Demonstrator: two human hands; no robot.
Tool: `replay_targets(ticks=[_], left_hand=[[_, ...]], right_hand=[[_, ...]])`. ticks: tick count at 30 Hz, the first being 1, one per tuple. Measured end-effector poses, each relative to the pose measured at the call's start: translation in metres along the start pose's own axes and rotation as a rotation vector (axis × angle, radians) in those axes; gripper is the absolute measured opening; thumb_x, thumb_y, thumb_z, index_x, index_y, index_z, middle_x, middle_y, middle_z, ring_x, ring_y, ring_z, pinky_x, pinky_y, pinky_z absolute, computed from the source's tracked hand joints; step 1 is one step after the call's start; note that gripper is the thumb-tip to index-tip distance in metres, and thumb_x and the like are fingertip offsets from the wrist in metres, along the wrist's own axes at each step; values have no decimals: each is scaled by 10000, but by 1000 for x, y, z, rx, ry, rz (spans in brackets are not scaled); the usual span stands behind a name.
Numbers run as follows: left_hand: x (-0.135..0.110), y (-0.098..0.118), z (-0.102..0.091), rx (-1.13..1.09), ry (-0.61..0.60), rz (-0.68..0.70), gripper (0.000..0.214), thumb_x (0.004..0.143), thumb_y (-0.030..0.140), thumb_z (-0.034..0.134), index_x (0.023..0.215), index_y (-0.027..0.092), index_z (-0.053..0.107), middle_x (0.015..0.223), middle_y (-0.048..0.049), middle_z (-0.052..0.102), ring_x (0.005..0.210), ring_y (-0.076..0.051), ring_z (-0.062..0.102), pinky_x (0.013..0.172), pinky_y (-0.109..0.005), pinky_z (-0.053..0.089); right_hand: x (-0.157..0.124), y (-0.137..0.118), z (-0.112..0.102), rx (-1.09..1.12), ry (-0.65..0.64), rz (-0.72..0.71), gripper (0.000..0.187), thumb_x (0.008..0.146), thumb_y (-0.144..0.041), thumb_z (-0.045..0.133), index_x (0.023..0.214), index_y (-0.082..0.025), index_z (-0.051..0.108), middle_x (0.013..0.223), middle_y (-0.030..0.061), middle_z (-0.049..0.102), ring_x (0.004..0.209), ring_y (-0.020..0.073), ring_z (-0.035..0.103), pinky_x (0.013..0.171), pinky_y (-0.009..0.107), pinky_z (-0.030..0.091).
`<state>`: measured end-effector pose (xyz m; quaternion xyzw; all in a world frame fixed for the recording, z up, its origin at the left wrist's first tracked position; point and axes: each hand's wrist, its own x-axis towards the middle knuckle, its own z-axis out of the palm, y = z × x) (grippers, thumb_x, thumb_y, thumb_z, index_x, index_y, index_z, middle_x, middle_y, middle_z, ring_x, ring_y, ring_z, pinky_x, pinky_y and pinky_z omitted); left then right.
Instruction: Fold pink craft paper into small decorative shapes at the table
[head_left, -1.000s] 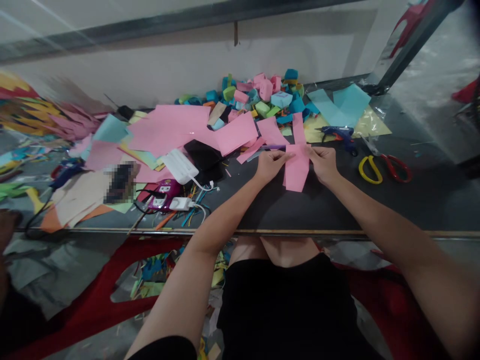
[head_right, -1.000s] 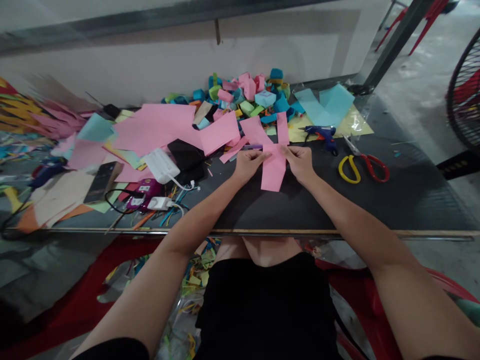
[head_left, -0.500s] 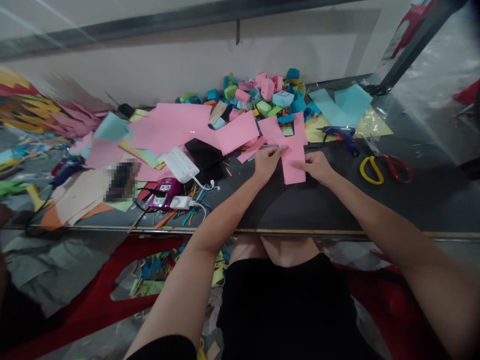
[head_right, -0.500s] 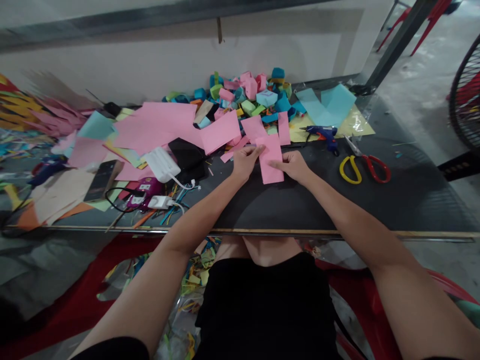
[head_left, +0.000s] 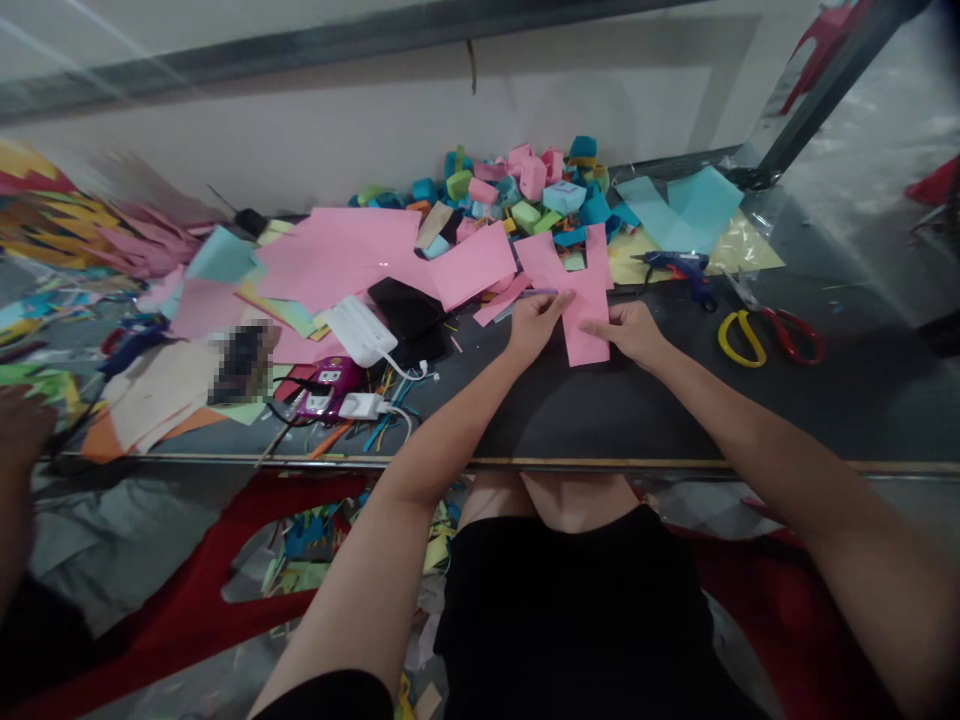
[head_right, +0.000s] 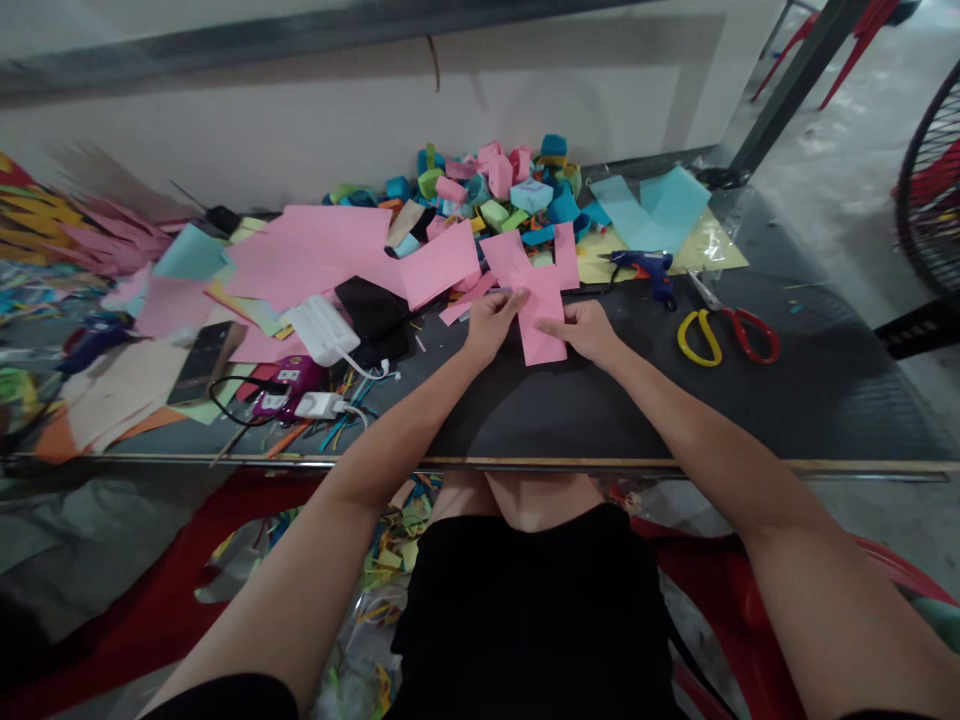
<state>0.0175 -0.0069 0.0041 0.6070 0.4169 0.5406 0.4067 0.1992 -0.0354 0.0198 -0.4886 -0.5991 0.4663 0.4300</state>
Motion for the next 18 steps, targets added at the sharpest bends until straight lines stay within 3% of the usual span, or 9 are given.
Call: replay_targets(ticks=[4, 11, 18], left_hand=[[-1, 3, 1, 58, -141, -37, 696, 738, 757, 704, 493, 195, 376, 545, 46, 299, 535, -76, 244, 519, -292, 173], [0, 5, 0, 171, 53, -14, 743, 759, 740, 700, 472, 204, 272, 508, 61, 221, 529, -82, 200, 522, -303, 131], [1, 2, 2, 179, 92, -9, 720, 777, 682, 732, 456, 204, 299, 497, 59, 237, 522, -87, 213, 519, -306, 141]], right_hand=[[2, 1, 0, 33, 2, -2, 496, 537, -658, 893, 694, -202, 781, 738, 40, 778, 717, 208, 724, 662, 340, 617], [0, -8, -3, -19, -214, 139, 472, 536, -533, 936, 738, -132, 790, 606, 76, 733, 538, 158, 673, 502, 260, 541], [1, -10, -3, -25, -224, 158, 422, 544, -483, 941, 697, -130, 768, 588, 90, 722, 517, 158, 665, 503, 276, 547]])
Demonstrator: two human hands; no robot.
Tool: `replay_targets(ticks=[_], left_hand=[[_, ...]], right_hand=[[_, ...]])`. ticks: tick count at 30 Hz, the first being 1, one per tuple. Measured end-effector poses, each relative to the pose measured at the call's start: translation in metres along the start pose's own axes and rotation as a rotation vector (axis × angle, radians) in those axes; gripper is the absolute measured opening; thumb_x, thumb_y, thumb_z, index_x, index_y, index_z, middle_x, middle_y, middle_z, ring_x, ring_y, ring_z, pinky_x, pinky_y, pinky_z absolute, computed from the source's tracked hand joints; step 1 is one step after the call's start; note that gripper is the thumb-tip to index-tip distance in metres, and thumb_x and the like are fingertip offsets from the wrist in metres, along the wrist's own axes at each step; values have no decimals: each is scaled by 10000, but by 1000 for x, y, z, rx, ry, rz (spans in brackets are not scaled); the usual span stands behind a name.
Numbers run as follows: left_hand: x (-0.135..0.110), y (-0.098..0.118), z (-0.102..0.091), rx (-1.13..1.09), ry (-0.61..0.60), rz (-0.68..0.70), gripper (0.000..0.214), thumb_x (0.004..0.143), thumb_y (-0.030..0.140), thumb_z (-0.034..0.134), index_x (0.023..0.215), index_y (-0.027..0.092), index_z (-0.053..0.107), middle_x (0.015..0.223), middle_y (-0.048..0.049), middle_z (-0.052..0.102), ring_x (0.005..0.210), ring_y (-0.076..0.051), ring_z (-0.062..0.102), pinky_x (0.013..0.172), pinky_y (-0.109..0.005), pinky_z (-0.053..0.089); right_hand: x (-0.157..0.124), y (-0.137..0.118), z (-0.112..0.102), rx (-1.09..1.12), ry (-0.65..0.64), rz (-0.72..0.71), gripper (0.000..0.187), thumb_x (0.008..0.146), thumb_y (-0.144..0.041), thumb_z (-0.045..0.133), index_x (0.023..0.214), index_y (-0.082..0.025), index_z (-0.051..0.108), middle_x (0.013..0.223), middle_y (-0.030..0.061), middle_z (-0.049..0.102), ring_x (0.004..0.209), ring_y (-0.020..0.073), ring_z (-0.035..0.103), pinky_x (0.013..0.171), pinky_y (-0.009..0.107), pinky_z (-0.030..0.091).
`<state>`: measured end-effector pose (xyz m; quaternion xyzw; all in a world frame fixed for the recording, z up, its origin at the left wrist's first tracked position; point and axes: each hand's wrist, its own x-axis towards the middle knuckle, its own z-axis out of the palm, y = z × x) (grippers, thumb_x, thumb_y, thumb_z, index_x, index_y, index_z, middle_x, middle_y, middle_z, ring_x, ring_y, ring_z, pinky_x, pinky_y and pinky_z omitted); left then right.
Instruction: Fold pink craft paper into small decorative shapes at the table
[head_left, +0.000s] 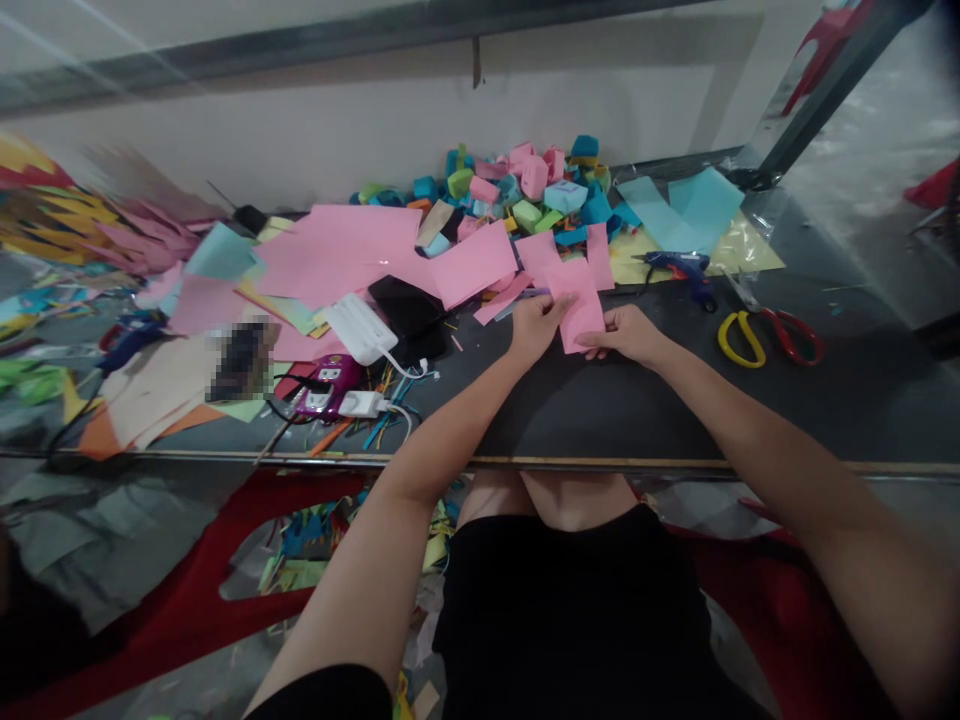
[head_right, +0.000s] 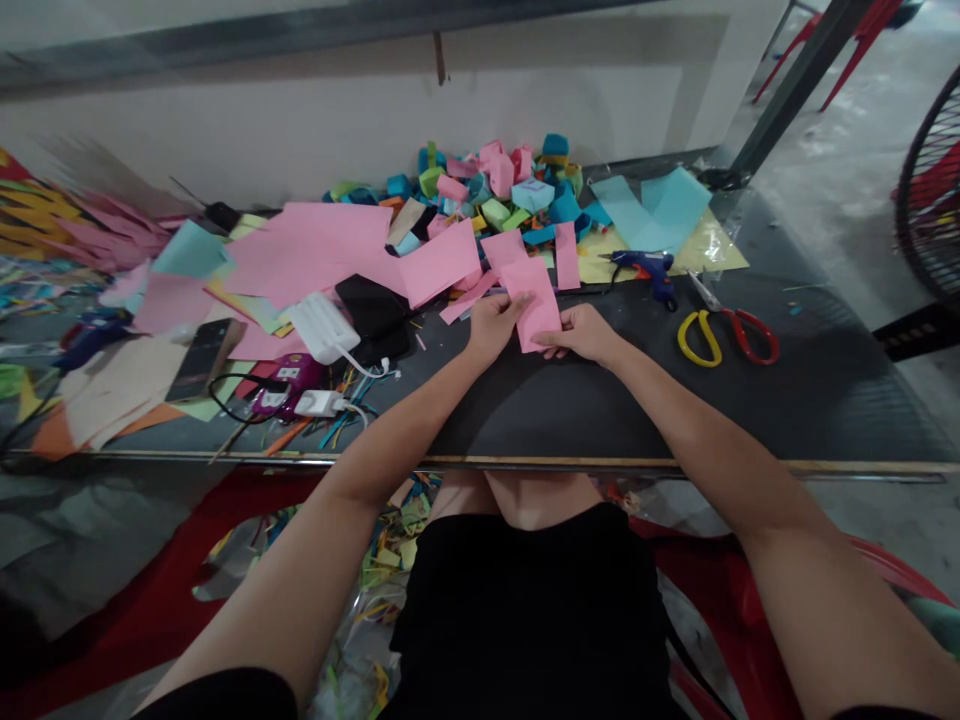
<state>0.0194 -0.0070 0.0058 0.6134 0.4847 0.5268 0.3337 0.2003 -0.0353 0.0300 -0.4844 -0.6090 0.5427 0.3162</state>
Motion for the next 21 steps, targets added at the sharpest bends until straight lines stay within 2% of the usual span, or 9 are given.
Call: replay_targets(ticks=[8, 14, 16, 19, 21], left_hand=[[-1, 0, -1, 16, -30, 18, 702, 789, 648, 741, 484, 205, 290, 527, 59, 233, 536, -90, 219, 527, -301, 158], [0, 1, -2, 19, 4, 45, 710, 800, 628, 744, 479, 202, 275, 531, 61, 210, 543, -90, 202, 536, -306, 159], [2, 2, -4, 19, 19, 48, 707, 804, 639, 733, 480, 204, 280, 527, 59, 220, 542, -92, 212, 536, -307, 165], [5, 3, -10, -3, 51, 32, 700, 796, 663, 727, 487, 206, 297, 526, 53, 236, 541, -94, 229, 529, -309, 174], [7, 3, -12, -20, 62, 24, 707, 778, 683, 733, 489, 207, 297, 527, 51, 234, 540, -94, 226, 521, -309, 175]], right_hand=[[-2, -5, 0, 14, -30, 16, 423, 503, -481, 957, 639, -142, 746, 579, 75, 725, 498, 137, 653, 483, 243, 522], [-2, -5, -1, -33, -42, 35, 483, 550, -567, 925, 651, -134, 736, 481, 57, 667, 394, 113, 584, 366, 210, 373], [-1, -3, 0, 9, -44, 32, 537, 556, -640, 895, 657, -137, 736, 566, 91, 721, 421, 127, 623, 362, 208, 378], [0, -1, 2, 91, -12, -8, 616, 582, -751, 819, 678, -147, 743, 767, 146, 791, 544, 165, 712, 406, 213, 448], [0, 1, 2, 94, 11, -47, 624, 597, -765, 802, 705, -152, 759, 821, 155, 800, 603, 180, 738, 456, 226, 497]])
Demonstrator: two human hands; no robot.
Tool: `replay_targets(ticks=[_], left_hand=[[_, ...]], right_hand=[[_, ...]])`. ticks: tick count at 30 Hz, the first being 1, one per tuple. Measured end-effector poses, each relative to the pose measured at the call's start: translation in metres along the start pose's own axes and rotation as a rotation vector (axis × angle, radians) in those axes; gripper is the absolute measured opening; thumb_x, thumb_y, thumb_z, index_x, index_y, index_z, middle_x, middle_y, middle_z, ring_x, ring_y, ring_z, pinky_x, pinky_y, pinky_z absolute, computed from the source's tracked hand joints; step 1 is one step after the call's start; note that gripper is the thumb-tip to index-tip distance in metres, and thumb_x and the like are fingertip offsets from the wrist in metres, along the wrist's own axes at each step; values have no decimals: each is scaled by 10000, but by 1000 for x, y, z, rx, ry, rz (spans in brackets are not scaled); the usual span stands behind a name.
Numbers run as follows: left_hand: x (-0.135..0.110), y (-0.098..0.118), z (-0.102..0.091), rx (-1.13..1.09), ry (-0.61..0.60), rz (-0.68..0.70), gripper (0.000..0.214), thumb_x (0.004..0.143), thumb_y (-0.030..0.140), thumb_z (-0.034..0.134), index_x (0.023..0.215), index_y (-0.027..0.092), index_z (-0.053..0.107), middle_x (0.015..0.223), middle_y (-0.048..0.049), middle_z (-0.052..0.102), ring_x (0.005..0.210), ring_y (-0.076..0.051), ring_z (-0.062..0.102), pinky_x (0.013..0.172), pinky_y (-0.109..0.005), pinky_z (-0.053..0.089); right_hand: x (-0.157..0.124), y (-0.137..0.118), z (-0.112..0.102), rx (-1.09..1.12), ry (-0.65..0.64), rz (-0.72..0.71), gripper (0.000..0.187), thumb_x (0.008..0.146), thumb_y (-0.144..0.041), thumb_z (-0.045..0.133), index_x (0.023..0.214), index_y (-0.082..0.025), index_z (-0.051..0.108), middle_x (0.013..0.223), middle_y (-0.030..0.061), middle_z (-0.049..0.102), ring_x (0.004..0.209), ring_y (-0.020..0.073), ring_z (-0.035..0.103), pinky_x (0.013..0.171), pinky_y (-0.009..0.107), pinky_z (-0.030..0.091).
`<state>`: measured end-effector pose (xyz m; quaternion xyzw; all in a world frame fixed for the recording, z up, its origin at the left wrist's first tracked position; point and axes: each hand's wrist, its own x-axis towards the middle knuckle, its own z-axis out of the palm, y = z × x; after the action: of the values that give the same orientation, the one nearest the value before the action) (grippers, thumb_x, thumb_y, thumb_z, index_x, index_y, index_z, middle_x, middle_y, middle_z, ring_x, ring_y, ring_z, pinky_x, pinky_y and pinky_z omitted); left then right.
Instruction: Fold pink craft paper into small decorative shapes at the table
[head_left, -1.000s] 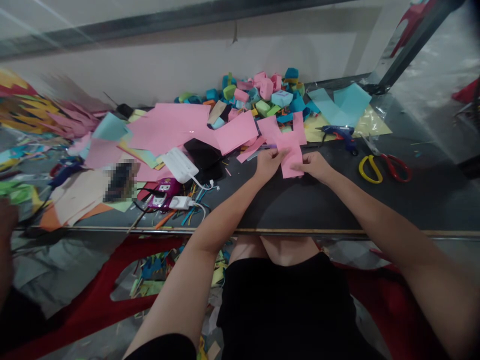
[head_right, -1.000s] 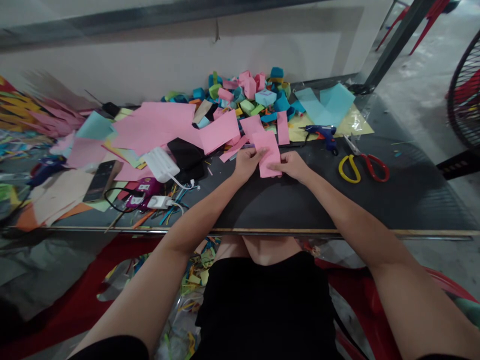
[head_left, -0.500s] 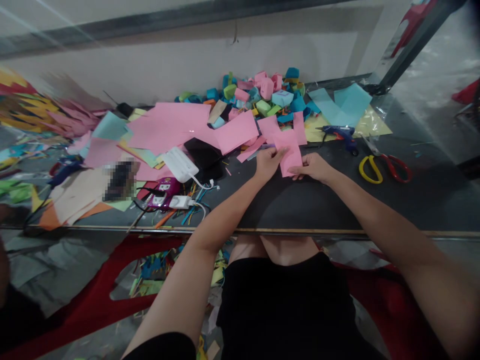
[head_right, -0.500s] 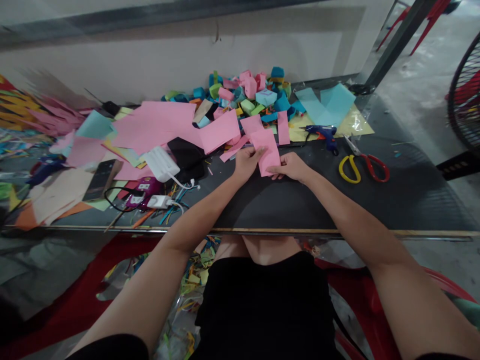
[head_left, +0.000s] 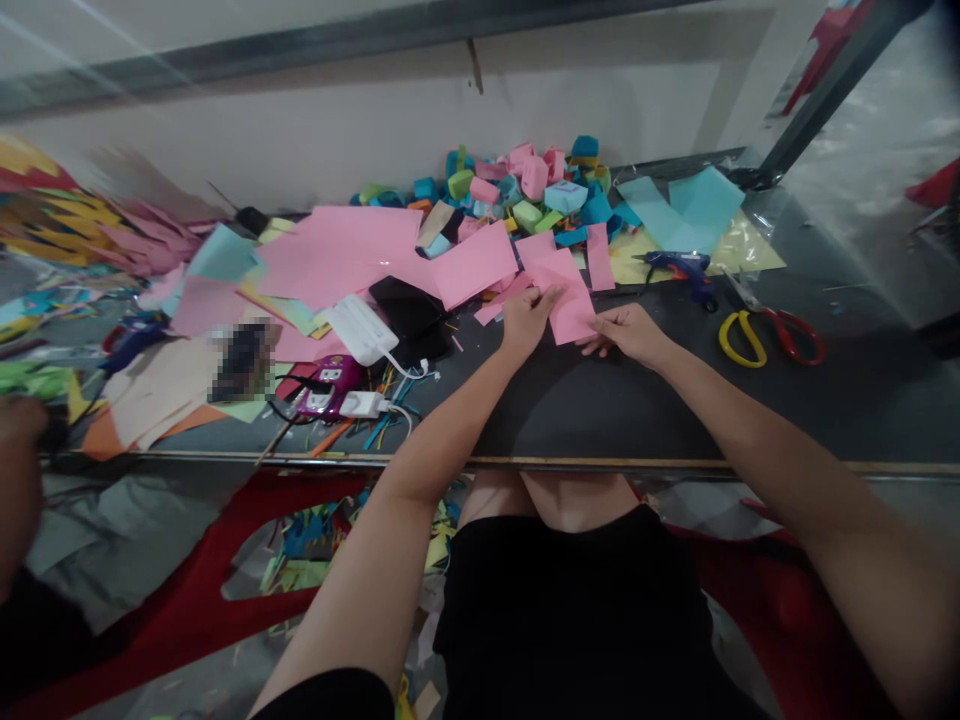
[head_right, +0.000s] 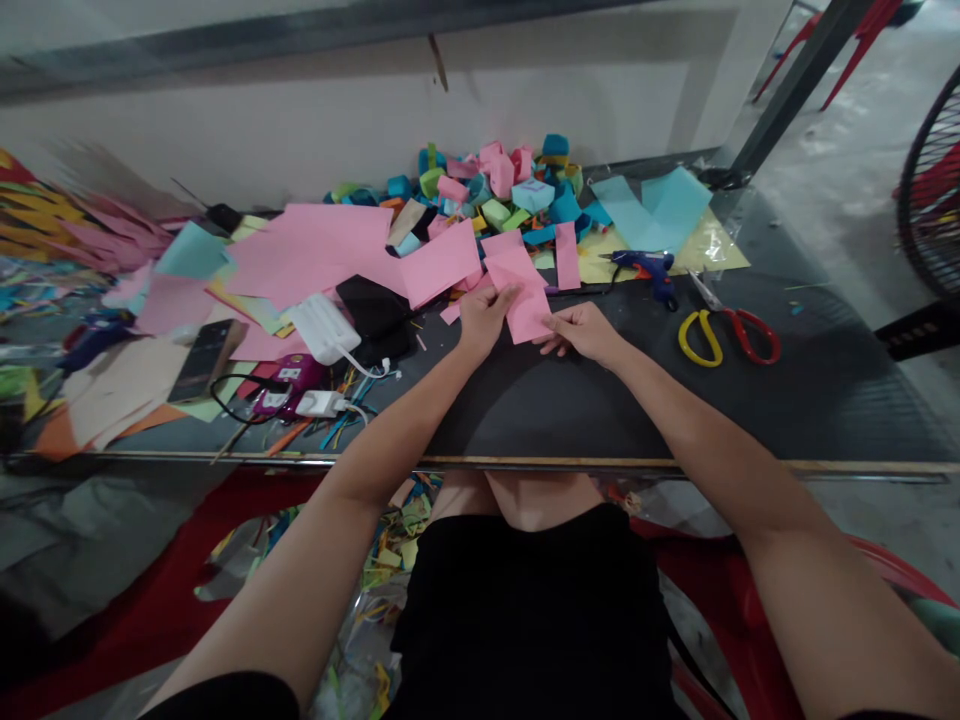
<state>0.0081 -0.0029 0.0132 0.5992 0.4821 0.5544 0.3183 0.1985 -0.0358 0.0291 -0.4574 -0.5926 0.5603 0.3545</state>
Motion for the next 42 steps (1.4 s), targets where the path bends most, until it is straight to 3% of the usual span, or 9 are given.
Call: replay_targets(ticks=[6, 14, 24, 31, 37, 42], left_hand=[[0, 2, 0, -46, 20, 0, 748, 714, 728, 756, 493, 207, 268, 535, 48, 207, 553, -96, 201, 512, -299, 163], [-2, 4, 0, -50, -73, 11, 709, 753, 677, 756, 489, 207, 296, 548, 46, 224, 553, -94, 219, 525, -300, 166], [-3, 4, 2, -27, -94, 47, 691, 769, 596, 785, 480, 200, 299, 546, 53, 232, 554, -91, 221, 551, -312, 165], [-6, 7, 2, -38, -138, 54, 687, 771, 601, 783, 480, 201, 306, 533, 50, 236, 550, -91, 219, 538, -310, 161], [-6, 7, 3, -37, -147, 49, 701, 739, 598, 813, 470, 201, 300, 520, 53, 228, 543, -88, 218, 522, -305, 163], [-7, 5, 4, -34, -168, 66, 691, 759, 576, 807, 463, 196, 312, 514, 53, 240, 535, -80, 214, 519, -308, 158]], right_hand=[[-1, 0, -1, -37, 19, -44, 595, 619, -748, 805, 714, -160, 785, 724, 128, 779, 617, 193, 736, 511, 261, 537], [-7, -5, 2, -55, 79, -166, 505, 679, -719, 789, 656, -215, 777, 634, 45, 742, 558, 144, 651, 564, 281, 563], [-3, 0, -1, -19, 33, -137, 470, 731, -652, 790, 610, -203, 725, 587, 20, 672, 559, 139, 615, 627, 308, 542], [-2, 4, -1, 15, 86, -172, 391, 709, -616, 826, 666, -232, 766, 703, 12, 740, 724, 190, 697, 755, 356, 583], [0, 4, -2, 19, 135, -171, 448, 635, -687, 833, 687, -246, 778, 736, 11, 764, 791, 213, 718, 845, 400, 599], [1, 7, -3, 12, 153, -178, 394, 661, -623, 853, 701, -235, 798, 747, 19, 772, 838, 222, 733, 845, 379, 599]])
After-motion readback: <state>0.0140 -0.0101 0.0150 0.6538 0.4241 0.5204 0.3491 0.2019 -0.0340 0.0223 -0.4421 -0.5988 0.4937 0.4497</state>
